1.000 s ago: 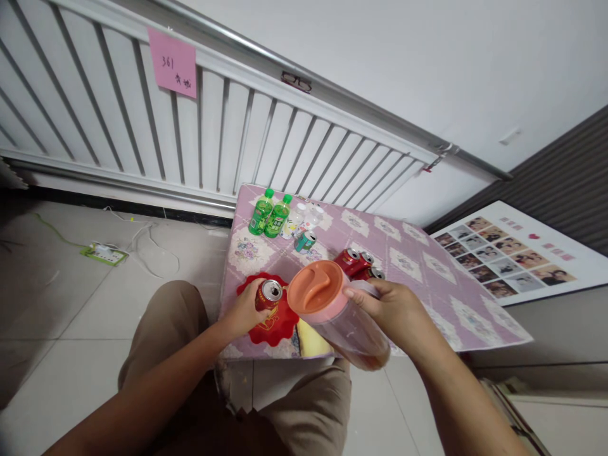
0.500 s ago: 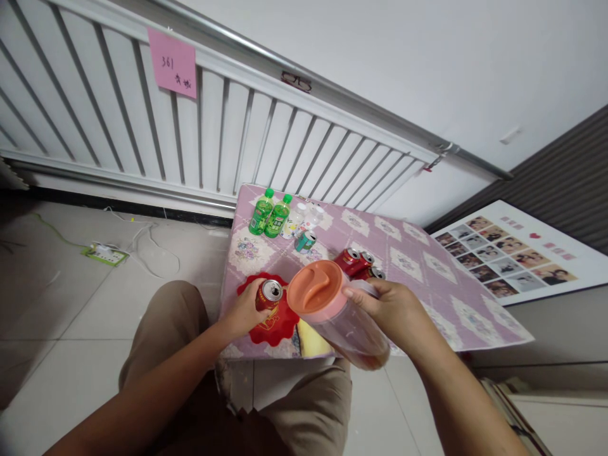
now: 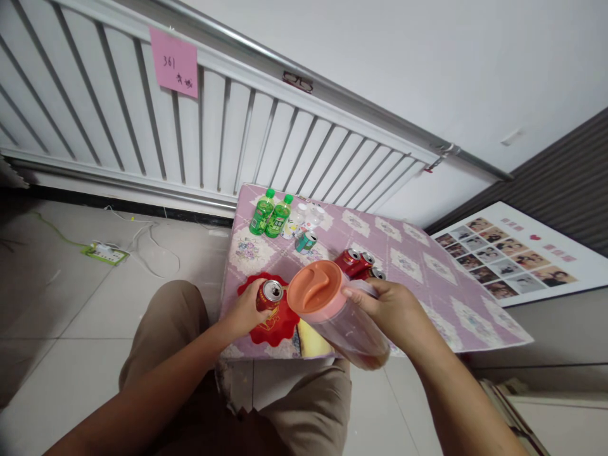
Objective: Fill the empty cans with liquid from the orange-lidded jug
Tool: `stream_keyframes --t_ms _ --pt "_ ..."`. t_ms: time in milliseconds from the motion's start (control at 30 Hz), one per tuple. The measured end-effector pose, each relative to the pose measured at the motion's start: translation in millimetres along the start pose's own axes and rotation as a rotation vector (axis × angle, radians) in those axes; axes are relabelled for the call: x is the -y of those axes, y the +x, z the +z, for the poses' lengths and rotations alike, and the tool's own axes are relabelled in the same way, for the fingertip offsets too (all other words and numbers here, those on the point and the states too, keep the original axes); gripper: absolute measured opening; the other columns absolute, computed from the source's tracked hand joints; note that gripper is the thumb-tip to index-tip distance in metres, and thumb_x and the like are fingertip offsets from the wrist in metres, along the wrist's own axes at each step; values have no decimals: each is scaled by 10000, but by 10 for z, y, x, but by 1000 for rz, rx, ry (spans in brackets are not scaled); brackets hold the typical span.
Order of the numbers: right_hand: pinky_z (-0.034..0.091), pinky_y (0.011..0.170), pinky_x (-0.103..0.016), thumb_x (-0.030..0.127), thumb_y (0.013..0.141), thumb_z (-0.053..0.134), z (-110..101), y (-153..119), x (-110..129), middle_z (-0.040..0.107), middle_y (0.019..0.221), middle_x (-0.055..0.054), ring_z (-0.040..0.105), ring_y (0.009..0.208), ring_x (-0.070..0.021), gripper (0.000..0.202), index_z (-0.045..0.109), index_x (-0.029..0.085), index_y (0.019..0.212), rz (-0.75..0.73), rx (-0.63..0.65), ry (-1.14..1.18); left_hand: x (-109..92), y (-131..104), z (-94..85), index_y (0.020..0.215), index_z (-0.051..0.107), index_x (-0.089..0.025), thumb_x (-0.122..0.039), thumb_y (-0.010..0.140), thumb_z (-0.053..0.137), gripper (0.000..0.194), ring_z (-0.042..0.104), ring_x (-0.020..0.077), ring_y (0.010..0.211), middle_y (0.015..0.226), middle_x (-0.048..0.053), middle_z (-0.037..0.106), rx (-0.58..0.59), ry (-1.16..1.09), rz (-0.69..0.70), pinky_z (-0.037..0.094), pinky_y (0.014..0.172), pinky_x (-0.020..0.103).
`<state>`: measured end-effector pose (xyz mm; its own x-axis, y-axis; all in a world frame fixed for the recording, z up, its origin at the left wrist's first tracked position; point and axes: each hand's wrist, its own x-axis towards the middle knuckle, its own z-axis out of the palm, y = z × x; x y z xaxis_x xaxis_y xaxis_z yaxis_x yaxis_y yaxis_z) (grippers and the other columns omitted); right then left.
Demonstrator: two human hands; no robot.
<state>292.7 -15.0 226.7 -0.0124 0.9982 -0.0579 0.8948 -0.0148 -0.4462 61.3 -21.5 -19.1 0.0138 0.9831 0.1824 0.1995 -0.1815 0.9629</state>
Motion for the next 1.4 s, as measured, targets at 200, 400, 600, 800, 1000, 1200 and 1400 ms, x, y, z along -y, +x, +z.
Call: stream_keyframes --t_ms 200,400,600,800,1000,1200,1400 --pt "478 544 -298 662 670 683 3 -13 45 729 653 -28 655 618 -234 505 763 172 760 -12 1 13 -19 -9 -5 1337 465 -234 -73 668 738 739 525 255 1275 1353 90 564 -9 -13 -13 385 1119 438" --pt "495 585 -321 676 659 675 4 -6 32 730 674 -36 660 653 -249 530 762 169 789 23 15 13 -17 -10 -5 1339 459 -228 -91 677 739 731 517 261 1288 1360 99 560 1 11 -14 386 1124 437" --pt "479 575 -310 652 676 675 3 -7 9 722 672 -31 644 645 -235 496 754 173 778 7 12 -1 13 -2 0 1352 446 -227 -114 689 737 732 507 272 1300 1365 108 552 7 32 5 384 1121 456" --pt "478 573 -307 671 668 673 16 -3 20 720 669 -33 642 642 -233 515 751 170 764 24 8 3 -4 -4 -4 1350 444 -223 -118 693 741 729 499 275 1305 1374 109 545 17 34 -6 377 1127 453" --pt "482 580 -313 667 668 667 10 1 7 726 683 -37 643 647 -235 518 755 171 785 31 17 6 -18 -3 -7 1341 452 -234 -101 685 738 728 514 265 1284 1354 96 558 17 29 -3 387 1116 447" --pt "491 593 -323 670 672 668 21 23 -48 727 689 -39 648 657 -243 515 755 176 790 24 22 6 -14 -6 -7 1332 460 -232 -84 675 738 728 519 256 1277 1349 93 562 5 18 6 383 1117 439" --pt "484 595 -316 668 683 660 40 40 -84 722 690 -38 641 657 -234 512 751 176 790 11 22 -17 -25 -9 -4 1339 456 -228 -95 685 743 727 516 253 1283 1355 95 559 4 15 -5 380 1122 437"
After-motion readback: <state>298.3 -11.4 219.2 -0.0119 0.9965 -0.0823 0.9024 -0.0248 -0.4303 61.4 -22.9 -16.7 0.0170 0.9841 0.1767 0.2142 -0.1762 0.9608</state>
